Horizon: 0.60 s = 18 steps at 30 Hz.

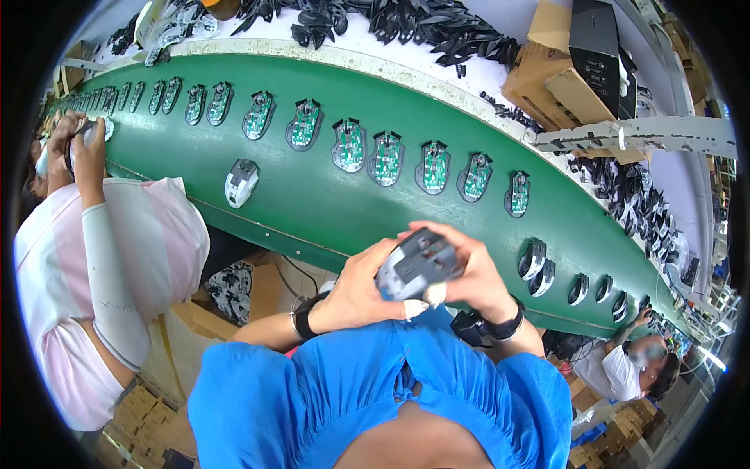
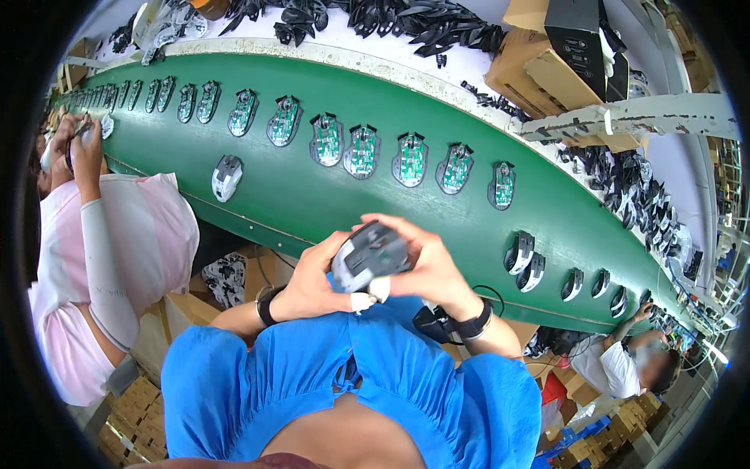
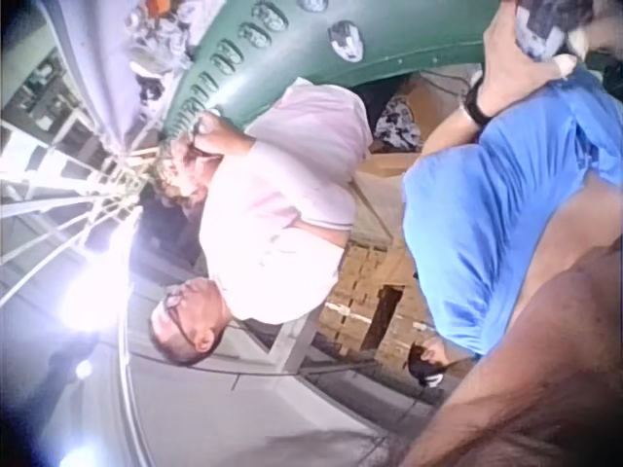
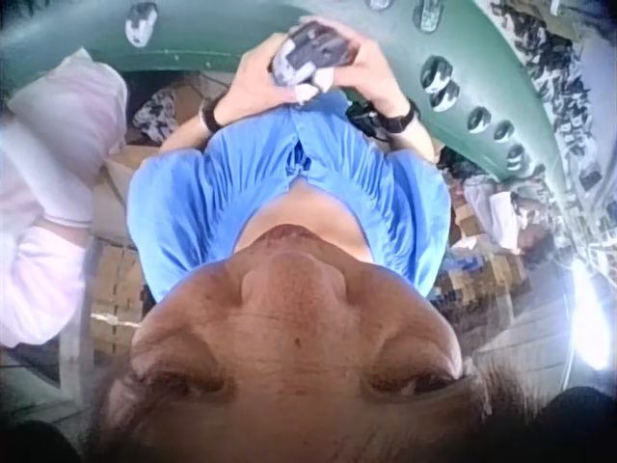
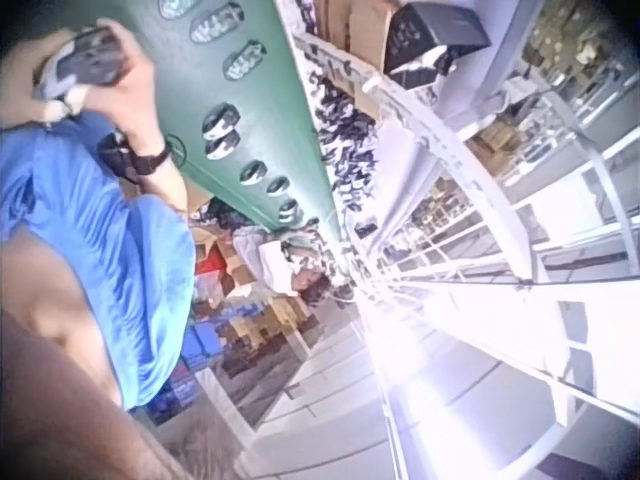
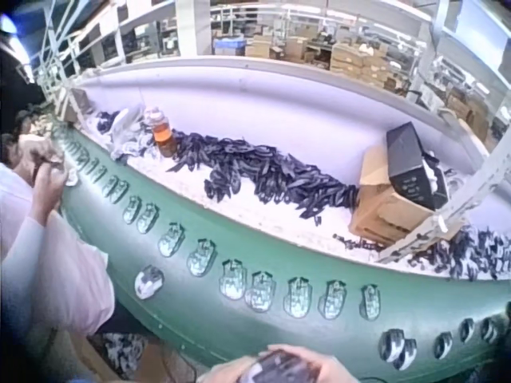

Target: The person assembles computer mice on a factory assembly line. They pick up white mouse shells and black mouse shells from a cardboard box, place them on a green workbench, and snap the two halves together. The person then places the assembled mice in a row on the bench.

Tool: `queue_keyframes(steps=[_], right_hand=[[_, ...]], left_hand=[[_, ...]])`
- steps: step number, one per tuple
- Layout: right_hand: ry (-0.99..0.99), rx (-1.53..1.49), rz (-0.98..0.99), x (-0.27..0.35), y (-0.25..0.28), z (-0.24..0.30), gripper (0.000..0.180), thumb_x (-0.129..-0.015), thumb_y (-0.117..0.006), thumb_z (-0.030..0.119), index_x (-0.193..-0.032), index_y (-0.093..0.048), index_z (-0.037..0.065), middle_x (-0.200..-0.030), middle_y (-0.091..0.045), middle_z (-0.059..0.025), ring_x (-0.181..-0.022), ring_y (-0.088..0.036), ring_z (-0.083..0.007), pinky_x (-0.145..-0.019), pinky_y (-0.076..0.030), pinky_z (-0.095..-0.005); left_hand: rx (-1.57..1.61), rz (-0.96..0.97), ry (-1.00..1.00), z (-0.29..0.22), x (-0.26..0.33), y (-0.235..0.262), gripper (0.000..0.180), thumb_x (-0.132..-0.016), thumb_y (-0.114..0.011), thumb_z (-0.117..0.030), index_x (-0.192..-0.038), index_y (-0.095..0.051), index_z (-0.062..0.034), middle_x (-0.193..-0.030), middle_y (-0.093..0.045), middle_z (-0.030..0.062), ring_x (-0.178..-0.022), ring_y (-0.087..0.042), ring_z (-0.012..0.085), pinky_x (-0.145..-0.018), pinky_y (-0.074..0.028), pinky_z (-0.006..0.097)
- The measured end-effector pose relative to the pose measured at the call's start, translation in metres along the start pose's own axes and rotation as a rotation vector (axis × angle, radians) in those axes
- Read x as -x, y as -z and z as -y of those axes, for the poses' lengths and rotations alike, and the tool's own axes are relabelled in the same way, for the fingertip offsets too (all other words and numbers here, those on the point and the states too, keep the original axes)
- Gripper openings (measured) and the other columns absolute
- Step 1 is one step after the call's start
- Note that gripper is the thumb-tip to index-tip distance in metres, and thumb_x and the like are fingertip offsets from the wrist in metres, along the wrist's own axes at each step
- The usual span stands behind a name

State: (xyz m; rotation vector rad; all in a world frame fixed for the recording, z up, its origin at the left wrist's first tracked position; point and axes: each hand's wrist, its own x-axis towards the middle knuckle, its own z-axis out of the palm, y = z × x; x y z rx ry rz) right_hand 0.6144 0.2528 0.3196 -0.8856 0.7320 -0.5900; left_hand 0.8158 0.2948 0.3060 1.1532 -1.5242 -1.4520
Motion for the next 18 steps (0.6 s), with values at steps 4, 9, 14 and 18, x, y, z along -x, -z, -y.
queue_keyframes(steps=[4,9,14,18], right_hand=[[0.231,0.299,-0.025,0.022,-0.027,0.006,0.073,-0.057,-0.087,0.02,-0.123,-0.058,0.005,-0.122,-0.058,-0.0083,-0.109,-0.055,-0.0187,-0.095,-0.042,-0.0341],[-0.001,0.037,-0.355,-0.029,0.02,-0.033,0.064,-0.071,-0.073,0.002,-0.131,-0.05,0.005,-0.123,-0.056,-0.0084,-0.114,-0.051,-0.0166,-0.093,-0.045,-0.0293],[0.126,-0.02,-0.943,-0.034,0.054,-0.102,0.076,-0.073,-0.071,0.001,-0.138,-0.032,0.006,-0.113,-0.054,-0.0096,-0.103,-0.054,-0.0181,-0.084,-0.048,-0.0295],[0.173,0.59,-1.326,0.001,0.135,-0.158,0.072,-0.07,-0.077,0.01,-0.13,-0.038,0.002,-0.111,-0.052,-0.0128,-0.096,-0.055,-0.0201,-0.081,-0.048,-0.0297]], left_hand=[[-0.138,-0.046,-0.262,-0.03,0.01,0.007,0.063,-0.057,-0.084,-0.025,-0.106,-0.058,0.0052,-0.085,-0.061,0.0144,-0.074,-0.063,0.0282,-0.066,-0.05,0.032],[-0.096,-0.106,0.222,0.035,-0.048,-0.002,0.059,-0.054,-0.083,-0.023,-0.1,-0.058,0.0032,-0.086,-0.059,0.0135,-0.076,-0.062,0.029,-0.066,-0.051,0.037],[-0.155,-0.017,0.0,0.127,-0.08,-0.09,0.083,-0.06,-0.074,-0.015,-0.131,-0.036,0.0025,-0.132,-0.039,0.0267,-0.124,-0.04,0.0387,-0.101,-0.037,0.043],[-0.284,0.279,0.187,0.143,-0.074,-0.116,0.091,-0.064,-0.073,-0.022,-0.141,-0.029,-0.0001,-0.147,-0.019,0.0296,-0.137,-0.022,0.0418,-0.111,-0.026,0.044]])
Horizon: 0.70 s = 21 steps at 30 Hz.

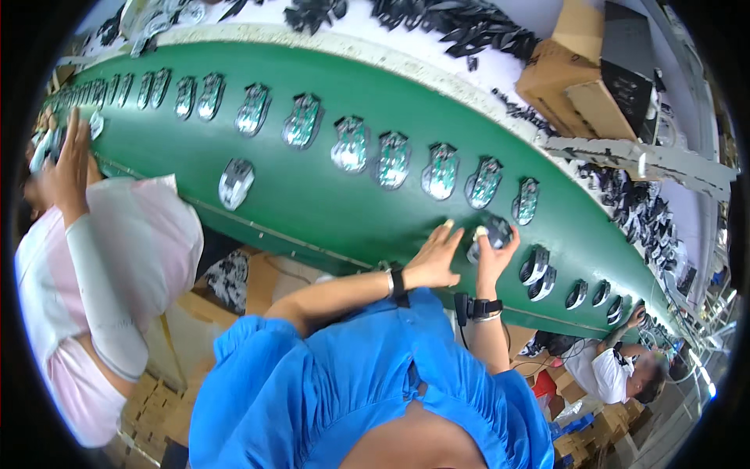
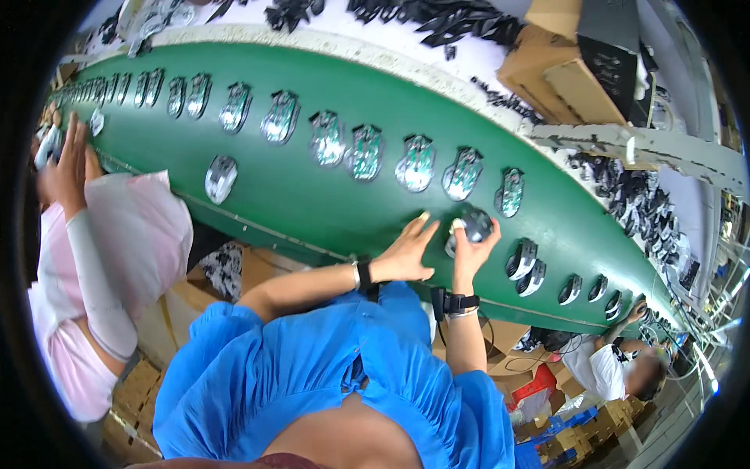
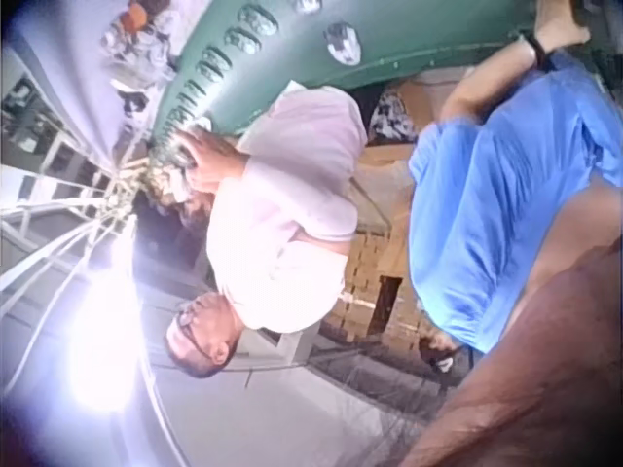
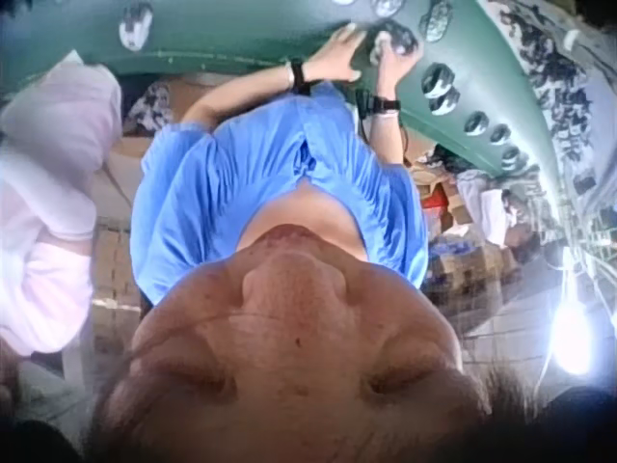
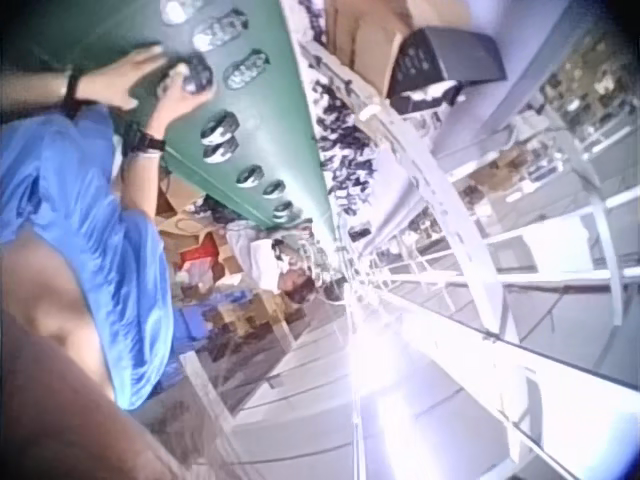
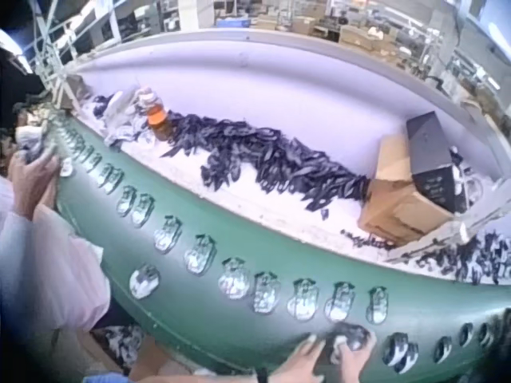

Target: The person assembles computer mice on a factory assembly line. They pick up white mouse shells and black mouse shells from a cardboard box, place them on a green workbench, and snap the two halves together. The person then places the assembled mice in a row on the bench.

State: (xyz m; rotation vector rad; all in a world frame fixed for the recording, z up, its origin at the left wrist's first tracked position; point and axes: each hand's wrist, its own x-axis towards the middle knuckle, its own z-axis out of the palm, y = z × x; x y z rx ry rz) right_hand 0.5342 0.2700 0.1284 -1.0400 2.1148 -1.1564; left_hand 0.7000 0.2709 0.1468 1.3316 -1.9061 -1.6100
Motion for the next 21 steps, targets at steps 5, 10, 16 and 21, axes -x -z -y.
queue_keyframes(steps=[5,10,16,21], right_hand=[[0.169,1.012,-0.091,-0.036,0.044,-0.02,0.096,-0.061,-0.082,0.043,-0.136,-0.038,0.002,-0.127,-0.044,-0.031,-0.113,-0.044,-0.0449,-0.098,-0.035,-0.05],[0.598,0.367,0.334,-0.124,-0.052,0.104,0.04,-0.081,-0.071,0.022,-0.116,-0.061,0.006,-0.113,-0.061,-0.0151,-0.109,-0.055,-0.0298,-0.092,-0.045,-0.0382],[1.031,0.535,0.24,-0.255,-0.22,0.147,0.04,-0.076,-0.067,0.02,-0.113,-0.06,0.005,-0.111,-0.06,-0.0115,-0.104,-0.054,-0.0306,-0.091,-0.043,-0.0415],[1.159,0.645,0.196,-0.281,-0.249,0.143,0.033,-0.078,-0.064,0.016,-0.109,-0.061,0.007,-0.095,-0.063,-0.0109,-0.094,-0.058,-0.0303,-0.082,-0.047,-0.0412]], left_hand=[[0.065,-0.262,-0.027,0.017,0.029,0.078,0.066,-0.07,-0.071,-0.019,-0.128,-0.047,-0.0009,-0.135,-0.045,0.0201,-0.127,-0.042,0.0343,-0.106,-0.034,0.044],[-0.318,-1.018,0.121,0.055,0.084,0.201,0.063,-0.07,-0.062,0.0,-0.13,-0.042,0.0042,-0.132,-0.045,0.0197,-0.125,-0.042,0.0335,-0.108,-0.03,0.042],[-0.604,-1.089,0.544,0.18,0.158,0.286,0.082,-0.066,-0.07,-0.008,-0.139,-0.032,0.0031,-0.14,-0.035,0.0266,-0.132,-0.033,0.038,-0.11,-0.026,0.043],[-0.402,-0.912,0.555,0.197,0.183,0.271,0.076,-0.069,-0.073,-0.012,-0.134,-0.038,0.0024,-0.14,-0.035,0.0283,-0.131,-0.033,0.0401,-0.109,-0.028,0.043]])
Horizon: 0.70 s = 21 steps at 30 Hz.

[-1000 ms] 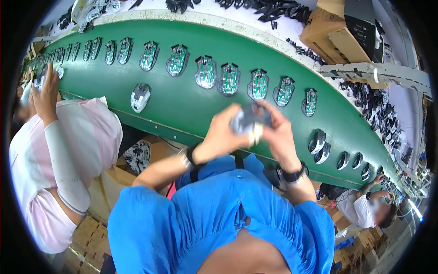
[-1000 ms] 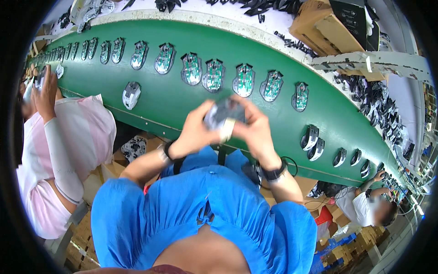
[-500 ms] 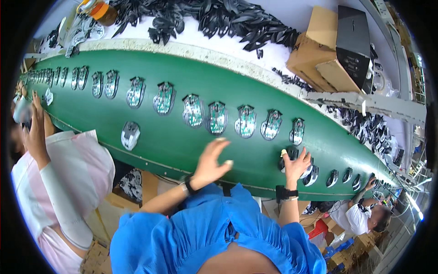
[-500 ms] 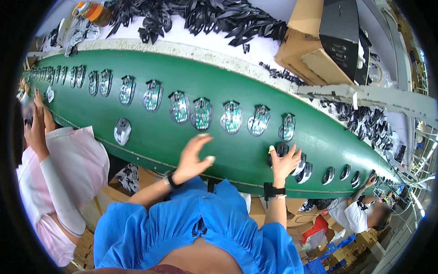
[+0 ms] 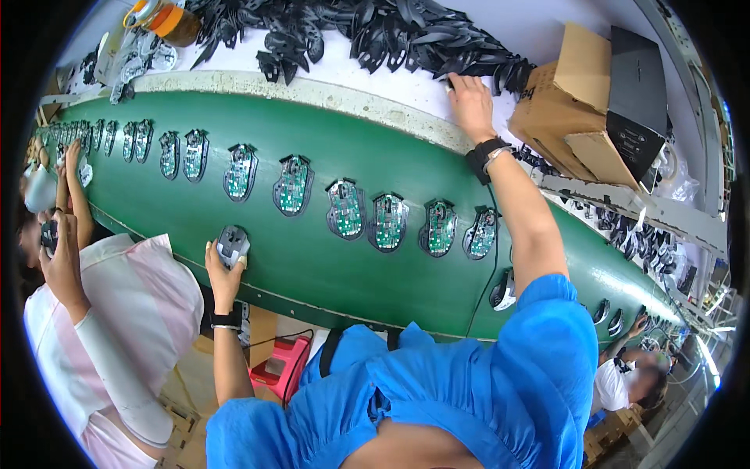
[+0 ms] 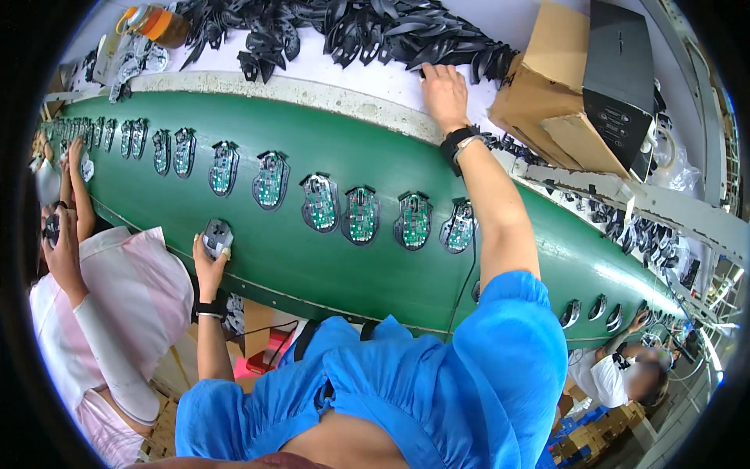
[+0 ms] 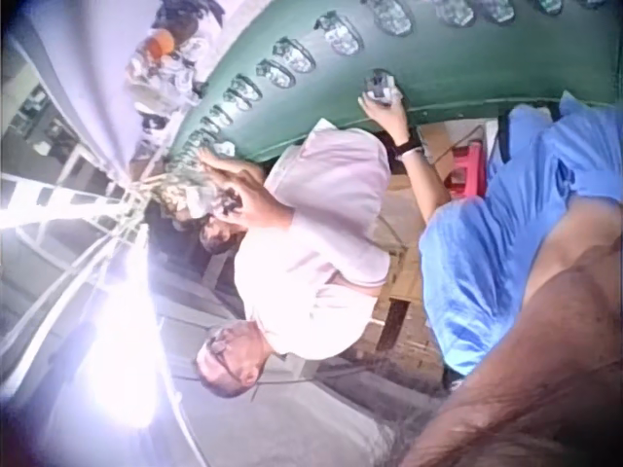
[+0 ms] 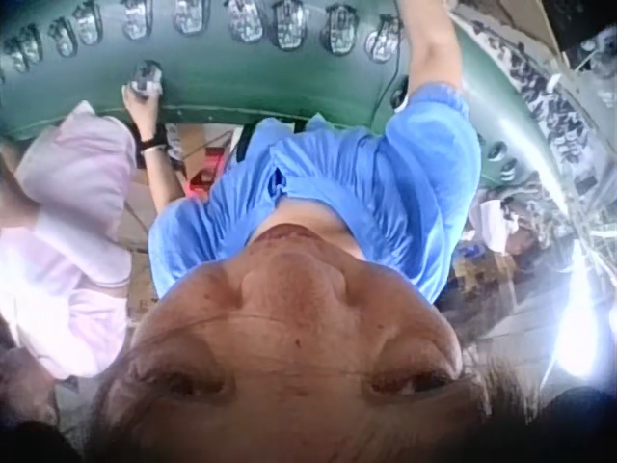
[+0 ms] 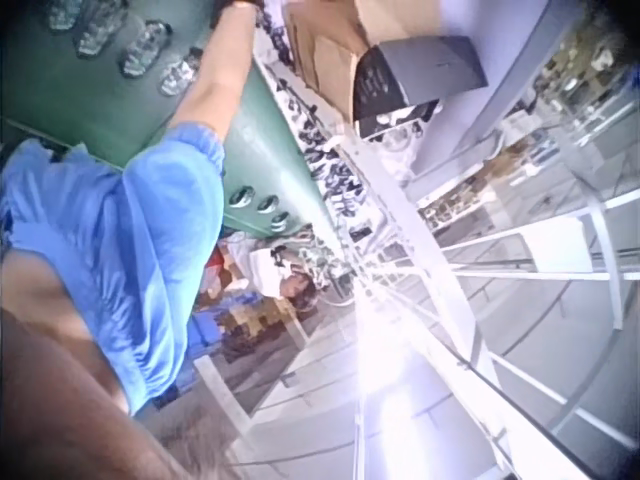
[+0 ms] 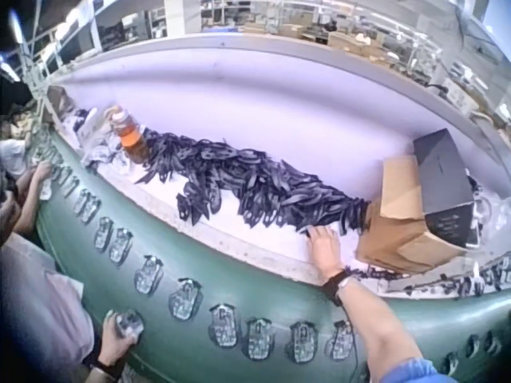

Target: The person assembles computer mice on a factory assembly line. They pick up white mouse shells and black mouse shells from a cardboard box, place them on a green workbench, and snap the two halves together. The person then places the assembled mice in a row on the bench.

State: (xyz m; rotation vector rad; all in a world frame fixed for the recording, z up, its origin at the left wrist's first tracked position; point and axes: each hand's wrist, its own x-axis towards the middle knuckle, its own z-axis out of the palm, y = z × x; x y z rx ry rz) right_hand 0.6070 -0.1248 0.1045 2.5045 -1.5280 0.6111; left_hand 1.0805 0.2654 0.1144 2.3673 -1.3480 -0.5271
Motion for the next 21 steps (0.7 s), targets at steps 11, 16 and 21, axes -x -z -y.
queue_keyframes(steps=[11,16,21], right_hand=[[-1.025,-1.702,-0.098,0.071,0.119,0.078,0.013,-0.087,-0.053,0.001,-0.098,-0.055,0.006,-0.088,-0.063,-0.0012,-0.074,-0.059,-0.0111,-0.066,-0.051,-0.0265],[-1.032,-2.012,0.122,0.145,0.219,0.177,0.01,-0.089,-0.057,0.001,-0.099,-0.057,0.005,-0.088,-0.063,-0.0023,-0.074,-0.061,-0.01,-0.067,-0.051,-0.0243],[-0.773,-2.006,0.243,0.162,0.286,0.2,0.017,-0.083,-0.065,-0.003,-0.097,-0.058,0.003,-0.079,-0.062,-0.0012,-0.073,-0.06,-0.0096,-0.063,-0.048,-0.0229]], left_hand=[[1.245,0.283,0.235,-0.086,0.033,0.02,0.062,-0.074,-0.064,-0.014,-0.13,-0.044,0.0033,-0.114,-0.059,0.0103,-0.102,-0.059,0.019,-0.092,-0.046,0.03],[1.353,0.536,0.193,-0.228,0.067,0.004,0.045,-0.094,-0.055,-0.035,-0.124,-0.053,-0.0017,-0.101,-0.061,0.0002,-0.082,-0.057,0.0083,-0.069,-0.046,0.023],[1.463,0.649,0.2,-0.296,0.098,0.003,0.046,-0.095,-0.051,-0.043,-0.12,-0.056,-0.0041,-0.102,-0.063,0.0023,-0.086,-0.059,0.009,-0.072,-0.049,0.025]])
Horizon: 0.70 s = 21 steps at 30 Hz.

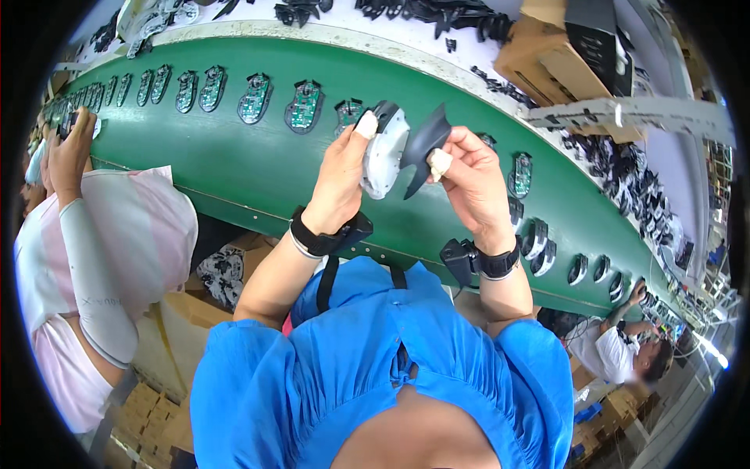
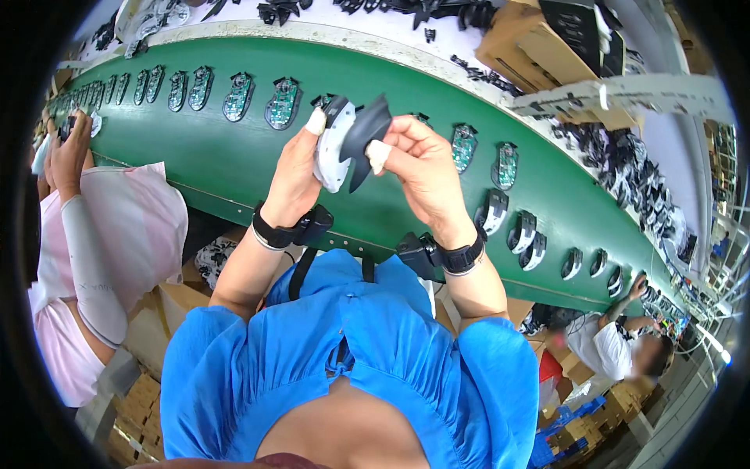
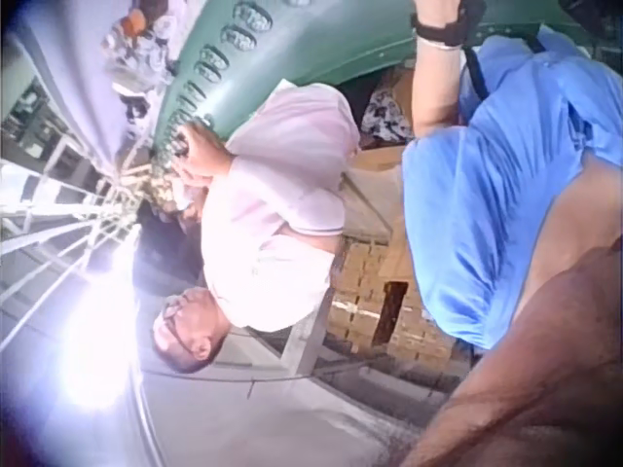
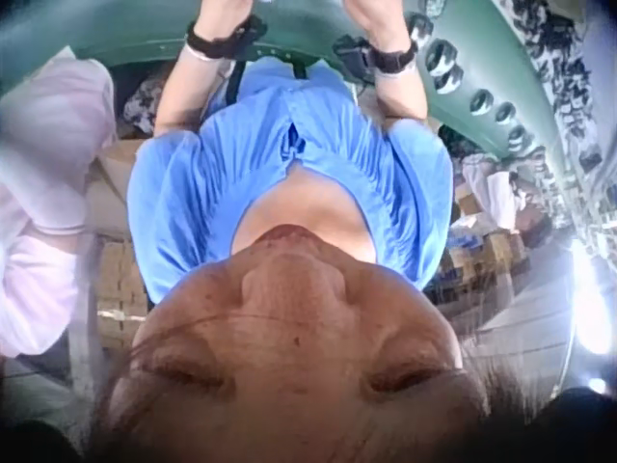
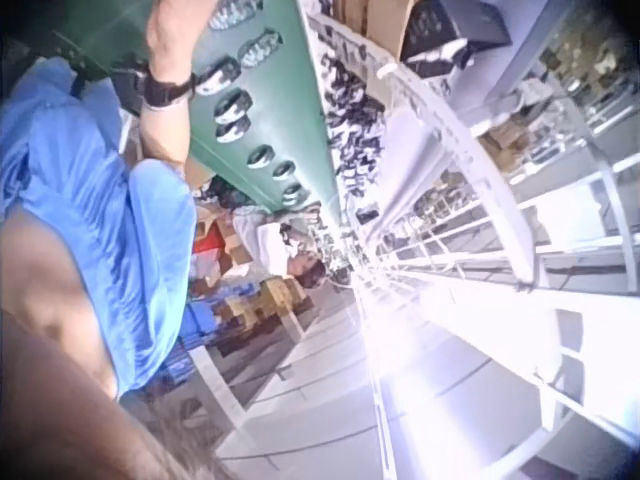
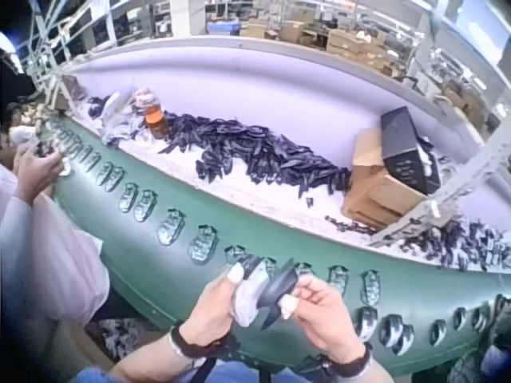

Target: The person assembles computer mice on a factory assembly line. They pick up white mouse shells and black mouse shells from a cardboard box, place them on a green workbench, and snap the two halves together. The person then places the assembled mice in a row on the bench.

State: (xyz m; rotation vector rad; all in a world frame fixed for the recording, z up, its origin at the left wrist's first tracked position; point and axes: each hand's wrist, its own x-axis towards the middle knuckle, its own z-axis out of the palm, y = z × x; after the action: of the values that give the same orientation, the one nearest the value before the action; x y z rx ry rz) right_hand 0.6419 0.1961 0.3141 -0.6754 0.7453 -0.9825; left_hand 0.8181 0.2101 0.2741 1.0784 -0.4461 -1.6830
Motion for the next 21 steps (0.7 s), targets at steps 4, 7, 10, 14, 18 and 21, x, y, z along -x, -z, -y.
queue_keyframes(steps=[4,7,10,14,18,21], right_hand=[[0.043,0.128,0.006,0.022,0.003,-0.001,0.016,-0.081,-0.067,-0.004,-0.094,-0.06,0.002,-0.079,-0.063,-0.0019,-0.071,-0.06,-0.0091,-0.065,-0.049,-0.0229],[0.113,0.183,0.002,0.035,-0.002,-0.002,0.017,-0.079,-0.069,-0.004,-0.092,-0.061,0.002,-0.08,-0.064,-0.0024,-0.072,-0.061,-0.0092,-0.065,-0.049,-0.0228],[0.176,0.243,0.01,0.039,0.002,-0.005,0.018,-0.077,-0.071,-0.004,-0.092,-0.062,0.001,-0.08,-0.065,-0.0029,-0.072,-0.061,-0.0096,-0.065,-0.05,-0.0232],[0.123,0.192,0.036,0.045,0.008,-0.004,0.019,-0.076,-0.072,-0.004,-0.092,-0.063,0.001,-0.08,-0.065,-0.0035,-0.072,-0.061,-0.0096,-0.065,-0.05,-0.0236],[0.088,0.138,0.037,0.05,0.008,0.001,0.019,-0.075,-0.072,-0.005,-0.091,-0.063,0.001,-0.08,-0.065,-0.0035,-0.071,-0.061,-0.0094,-0.065,-0.051,-0.0233],[0.13,0.182,0.035,0.049,0.009,-0.002,0.02,-0.074,-0.072,-0.006,-0.09,-0.064,0.002,-0.078,-0.065,-0.003,-0.071,-0.061,-0.0093,-0.065,-0.051,-0.0231]], left_hand=[[-0.012,0.016,-0.061,0.005,0.018,-0.025,0.041,-0.094,-0.054,-0.041,-0.115,-0.057,-0.0047,-0.097,-0.063,0.0019,-0.083,-0.06,0.0084,-0.07,-0.05,0.024],[-0.006,0.024,-0.053,0.008,0.029,-0.03,0.04,-0.093,-0.057,-0.039,-0.113,-0.056,-0.0044,-0.096,-0.062,0.0025,-0.083,-0.06,0.0086,-0.067,-0.049,0.024],[-0.037,0.053,-0.036,0.01,0.033,-0.024,0.043,-0.091,-0.06,-0.037,-0.115,-0.052,-0.0022,-0.098,-0.061,0.0039,-0.083,-0.061,0.0101,-0.065,-0.05,0.025],[-0.023,0.043,-0.042,0.005,0.045,-0.036,0.045,-0.091,-0.06,-0.038,-0.116,-0.052,-0.0017,-0.098,-0.062,0.0045,-0.082,-0.061,0.01,-0.065,-0.05,0.025],[0.012,0.071,-0.037,0.006,0.048,-0.035,0.045,-0.091,-0.06,-0.035,-0.118,-0.051,0.0,-0.098,-0.063,0.006,-0.083,-0.062,0.0102,-0.067,-0.051,0.025],[0.023,0.076,-0.058,0.006,0.049,-0.037,0.044,-0.091,-0.06,-0.033,-0.118,-0.051,0.0007,-0.098,-0.063,0.0066,-0.083,-0.062,0.0106,-0.069,-0.051,0.026]])
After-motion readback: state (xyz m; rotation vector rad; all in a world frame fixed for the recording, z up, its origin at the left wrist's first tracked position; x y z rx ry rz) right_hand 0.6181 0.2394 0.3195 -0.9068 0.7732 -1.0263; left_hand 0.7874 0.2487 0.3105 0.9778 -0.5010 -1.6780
